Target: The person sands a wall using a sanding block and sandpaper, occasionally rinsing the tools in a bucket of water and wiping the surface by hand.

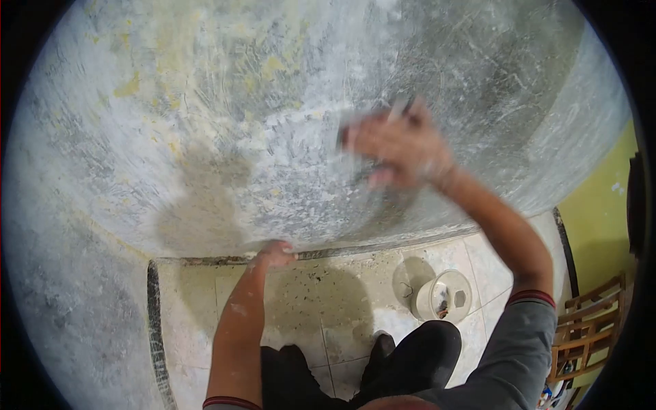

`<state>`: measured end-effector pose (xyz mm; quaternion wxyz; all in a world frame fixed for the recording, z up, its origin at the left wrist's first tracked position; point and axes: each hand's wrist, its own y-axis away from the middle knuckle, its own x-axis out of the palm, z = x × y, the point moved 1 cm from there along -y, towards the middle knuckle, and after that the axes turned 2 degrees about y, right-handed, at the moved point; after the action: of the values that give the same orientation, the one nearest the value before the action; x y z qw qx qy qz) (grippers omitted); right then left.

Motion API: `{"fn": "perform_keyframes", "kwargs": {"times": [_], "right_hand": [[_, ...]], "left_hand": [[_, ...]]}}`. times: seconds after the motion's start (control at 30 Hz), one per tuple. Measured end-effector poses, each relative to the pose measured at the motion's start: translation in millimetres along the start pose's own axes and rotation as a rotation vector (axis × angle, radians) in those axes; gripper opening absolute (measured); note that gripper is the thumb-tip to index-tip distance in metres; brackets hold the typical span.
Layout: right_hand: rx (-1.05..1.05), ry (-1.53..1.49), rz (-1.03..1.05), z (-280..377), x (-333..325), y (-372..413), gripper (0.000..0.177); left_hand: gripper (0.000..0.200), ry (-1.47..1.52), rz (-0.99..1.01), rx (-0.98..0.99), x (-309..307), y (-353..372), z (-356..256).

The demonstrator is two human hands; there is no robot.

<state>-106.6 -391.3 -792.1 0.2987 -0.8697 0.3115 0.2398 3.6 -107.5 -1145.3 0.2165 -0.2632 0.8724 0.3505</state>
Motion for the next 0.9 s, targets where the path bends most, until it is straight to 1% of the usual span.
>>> {"fn": "perform_keyframes", "kwargs": {"times": [0.07, 0.1, 0.13, 0.17, 0.2, 0.23, 0.27, 0.3, 0.37, 0.4, 0.43, 0.47, 0.5, 0.53, 0.57, 0.6, 0.63, 0.67, 0.7, 0.73, 0.77, 0.8, 0.83, 0.87, 0.9], "right_hand": [[0.16, 0.096, -0.223, -60.0, -52.6, -41.9, 0.082], [0.257, 0.102, -0.328, -82.4, -70.0, -56.2, 0.082], [0.35, 0.077, -0.429, -91.2, -77.5, -56.9, 0.082], [0.39, 0.055, -0.468, -90.9, -77.1, -57.3, 0.081], [0.414, 0.015, -0.487, -74.8, -67.5, -51.4, 0.081], [0.378, -0.041, -0.449, -42.3, -43.2, -39.8, 0.081], [0.286, -0.109, -0.339, -2.8, -13.0, -20.8, 0.081], [0.162, -0.168, -0.185, 32.6, 12.5, 0.2, 0.08], [-0.077, -0.069, 0.086, 67.3, 55.6, 46.1, 0.084], [-0.066, -0.065, 0.077, 55.4, 47.4, 34.2, 0.084], [-0.015, -0.091, -0.03, 32.2, 27.1, 13.5, 0.083], [0.034, -0.115, -0.131, 5.4, 3.4, -6.8, 0.083], [0.16, -0.011, -0.226, -24.1, -26.7, -29.6, 0.081], [0.285, 0.091, -0.317, -50.3, -54.7, -51.6, 0.08], [0.36, 0.107, -0.414, -68.1, -73.1, -68.4, 0.081], [0.428, 0.129, -0.513, -78.1, -83.1, -80.3, 0.084], [0.431, 0.134, -0.508, -76.6, -80.6, -86.1, 0.084], [0.473, 0.097, -0.565, -72.1, -76.1, -88.9, 0.086], [0.516, 0.062, -0.62, -68.5, -73.7, -92.0, 0.088], [0.509, 0.063, -0.65, -67.1, -73.5, -96.0, 0.089], [0.521, 0.078, -0.652, -67.0, -73.0, -93.9, 0.091], [0.464, -0.044, -0.725, -67.9, -71.5, -92.0, 0.094], [0.438, -0.068, -0.757, -67.8, -70.5, -89.6, 0.097], [0.513, -0.01, -0.679, -67.3, -65.6, -93.0, 0.097], [0.566, 0.084, -0.71, -65.3, -56.7, -99.5, 0.086]], "left_hand": [[0.061, 0.021, 0.029, 0.028, -19.2, 11.3, -16.6], [0.061, 0.0, 0.03, 0.0, -30.6, 23.6, -29.7], [0.055, 0.08, 0.03, 0.093, -51.1, 44.6, -46.9], [0.05, 0.181, 0.033, 0.221, -63.1, 59.8, -66.6], [0.05, 0.161, 0.027, 0.218, -71.2, 77.0, -80.9], [0.046, 0.164, -0.039, 0.292, -78.4, 92.2, -96.4], [0.042, 0.175, -0.104, 0.373, -80.9, 98.1, -107.6], [0.042, 0.172, -0.107, 0.388, -76.9, 98.4, -112.1], [0.045, 0.156, -0.049, 0.619, -67.1, 104.8, -116.9], [0.049, 0.219, 0.145, 0.659, -52.5, 112.2, -128.0], [0.053, 0.278, 0.347, 0.687, -35.5, 120.5, -150.6], [0.06, 0.184, 0.477, 0.602, -23.9, 132.0, -182.8], [0.067, 0.09, 0.607, 0.512, -10.5, 146.0, -215.4], [0.073, 0.058, 0.632, 0.593, 3.8, 154.5, -242.5], [0.079, 0.037, 0.658, 0.677, 21.9, 160.7, -264.2], [0.084, 0.252, 0.627, 0.818, 45.4, 165.3, -278.5], [0.089, 0.468, 0.585, 0.954, 64.1, 172.4, -289.6], [0.094, 0.773, 0.699, 0.898, 71.7, 191.7, -306.5], [0.092, 0.933, 0.69, 0.891, 79.1, 212.2, -315.9], [0.091, 1.09, 0.694, 0.872, 87.0, 229.0, -321.3], [0.084, 1.116, 0.678, 0.698, 87.3, 241.5, -317.0], [0.082, 1.146, 0.652, 0.663, 97.9, 243.3, -307.9], [0.082, 1.167, 0.641, 0.684, 101.7, 253.2, -303.3], [0.083, 1.183, 0.634, 0.7, 101.8, 261.1, -298.8], [0.084, 1.105, 0.695, 0.67, 99.1, 269.6, -295.9]]}}
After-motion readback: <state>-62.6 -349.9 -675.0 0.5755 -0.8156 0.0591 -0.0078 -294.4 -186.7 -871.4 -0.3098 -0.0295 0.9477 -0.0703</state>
